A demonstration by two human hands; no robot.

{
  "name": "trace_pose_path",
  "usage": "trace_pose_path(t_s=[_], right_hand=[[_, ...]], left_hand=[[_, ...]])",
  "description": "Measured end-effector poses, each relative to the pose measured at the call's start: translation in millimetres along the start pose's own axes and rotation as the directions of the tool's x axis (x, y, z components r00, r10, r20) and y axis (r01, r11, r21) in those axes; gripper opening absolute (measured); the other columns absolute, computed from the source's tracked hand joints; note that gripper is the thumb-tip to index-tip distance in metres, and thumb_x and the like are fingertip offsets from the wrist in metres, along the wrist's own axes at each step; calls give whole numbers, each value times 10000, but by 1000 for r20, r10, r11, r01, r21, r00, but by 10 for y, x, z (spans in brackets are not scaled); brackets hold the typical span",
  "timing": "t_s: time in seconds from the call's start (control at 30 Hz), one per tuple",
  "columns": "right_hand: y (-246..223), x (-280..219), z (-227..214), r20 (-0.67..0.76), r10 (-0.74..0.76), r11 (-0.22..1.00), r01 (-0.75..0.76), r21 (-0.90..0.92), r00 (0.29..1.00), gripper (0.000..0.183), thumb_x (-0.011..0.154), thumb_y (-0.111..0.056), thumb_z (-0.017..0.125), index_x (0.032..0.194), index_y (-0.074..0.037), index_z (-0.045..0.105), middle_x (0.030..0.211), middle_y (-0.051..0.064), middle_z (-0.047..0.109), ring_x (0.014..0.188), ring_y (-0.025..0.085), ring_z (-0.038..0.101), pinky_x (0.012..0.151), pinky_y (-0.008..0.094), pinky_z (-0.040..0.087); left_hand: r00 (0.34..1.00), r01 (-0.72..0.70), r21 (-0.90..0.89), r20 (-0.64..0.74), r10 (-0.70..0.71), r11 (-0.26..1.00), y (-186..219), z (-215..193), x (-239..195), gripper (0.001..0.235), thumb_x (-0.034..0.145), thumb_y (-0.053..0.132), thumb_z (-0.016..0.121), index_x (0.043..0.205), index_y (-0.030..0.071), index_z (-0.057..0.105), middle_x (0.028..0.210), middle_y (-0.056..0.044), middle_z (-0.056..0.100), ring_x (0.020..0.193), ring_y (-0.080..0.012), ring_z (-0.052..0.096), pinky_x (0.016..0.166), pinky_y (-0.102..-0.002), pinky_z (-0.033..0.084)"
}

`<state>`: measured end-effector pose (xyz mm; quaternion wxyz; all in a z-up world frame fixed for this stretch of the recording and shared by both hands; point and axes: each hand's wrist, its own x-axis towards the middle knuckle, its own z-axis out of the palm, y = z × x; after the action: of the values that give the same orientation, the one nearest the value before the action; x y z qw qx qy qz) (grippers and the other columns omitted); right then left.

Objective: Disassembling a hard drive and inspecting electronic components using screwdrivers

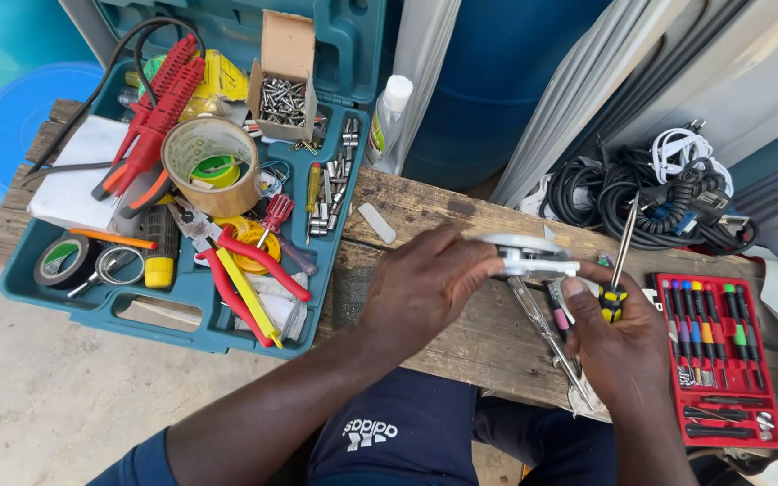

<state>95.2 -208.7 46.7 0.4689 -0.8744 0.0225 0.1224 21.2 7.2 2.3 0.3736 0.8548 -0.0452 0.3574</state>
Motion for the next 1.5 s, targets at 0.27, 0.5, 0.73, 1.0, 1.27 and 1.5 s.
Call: trace_pose_path(t_s=[0.27, 0.5, 0.73, 1.0, 1.27, 1.5], right_hand=[[-141, 153, 120, 14, 20, 992, -22, 121, 1000, 170, 989, -131, 731, 1155, -160, 753, 598, 33, 473, 465, 111, 442, 562, 309, 530], [-69, 189, 140, 25, -26, 986, 21, 163, 999, 235, 959, -33, 699, 1178, -112, 731, 990, 22, 744, 452, 126, 464, 548, 317, 533], [105, 112, 176, 23, -248, 922, 228, 313, 968, 265, 964, -6, 735, 1229, -18, 727, 1066, 175, 774, 445, 91, 575, 427, 230, 527], [143, 26, 308, 83, -231, 895, 179, 409, 969, 258, 904, -21, 815, 1151, -6, 741, 1017, 160, 787, 481, 73, 592, 446, 218, 558], [129, 72, 347, 99, -224, 887, 160, 434, 970, 259, 894, -54, 844, 1127, -5, 742, 964, 153, 781, 505, 82, 598, 432, 233, 563], [274, 203, 381, 131, -222, 911, 158, 382, 966, 213, 934, -92, 820, 1123, -11, 762, 907, 159, 774, 484, 129, 611, 453, 285, 567]], left_hand=[[989, 146, -18, -18, -146, 989, -305, 146, 167, 282, 1097, 346, 597, 1182, 144, 774, 1016, 1, 697, 866, -208, 715, 694, -388, 592], [979, 202, -49, 28, -201, 978, -337, 77, 126, 269, 1101, 357, 577, 1159, 167, 759, 1074, 21, 717, 937, -227, 728, 728, -421, 566], [897, 442, -202, 121, -425, 874, -108, -162, 158, 261, 1073, 390, 623, 1097, 151, 724, 996, -144, 697, 988, -422, 721, 792, -538, 596], [543, 840, -185, 285, -790, 510, 236, -505, 97, 622, 872, 510, 858, 1155, 10, 619, 1102, -261, 680, 948, -375, 786, 827, -503, 640], [639, 769, -242, 239, -731, 592, 239, -485, -98, 440, 968, 322, 760, 1252, 17, 618, 1159, -318, 705, 1093, -490, 762, 834, -549, 654], [995, 16, 471, 82, -62, 882, 37, -491, -228, 335, 1017, 260, 694, 1351, 255, 723, 1097, -66, 704, 861, -275, 777, 661, -418, 644]])
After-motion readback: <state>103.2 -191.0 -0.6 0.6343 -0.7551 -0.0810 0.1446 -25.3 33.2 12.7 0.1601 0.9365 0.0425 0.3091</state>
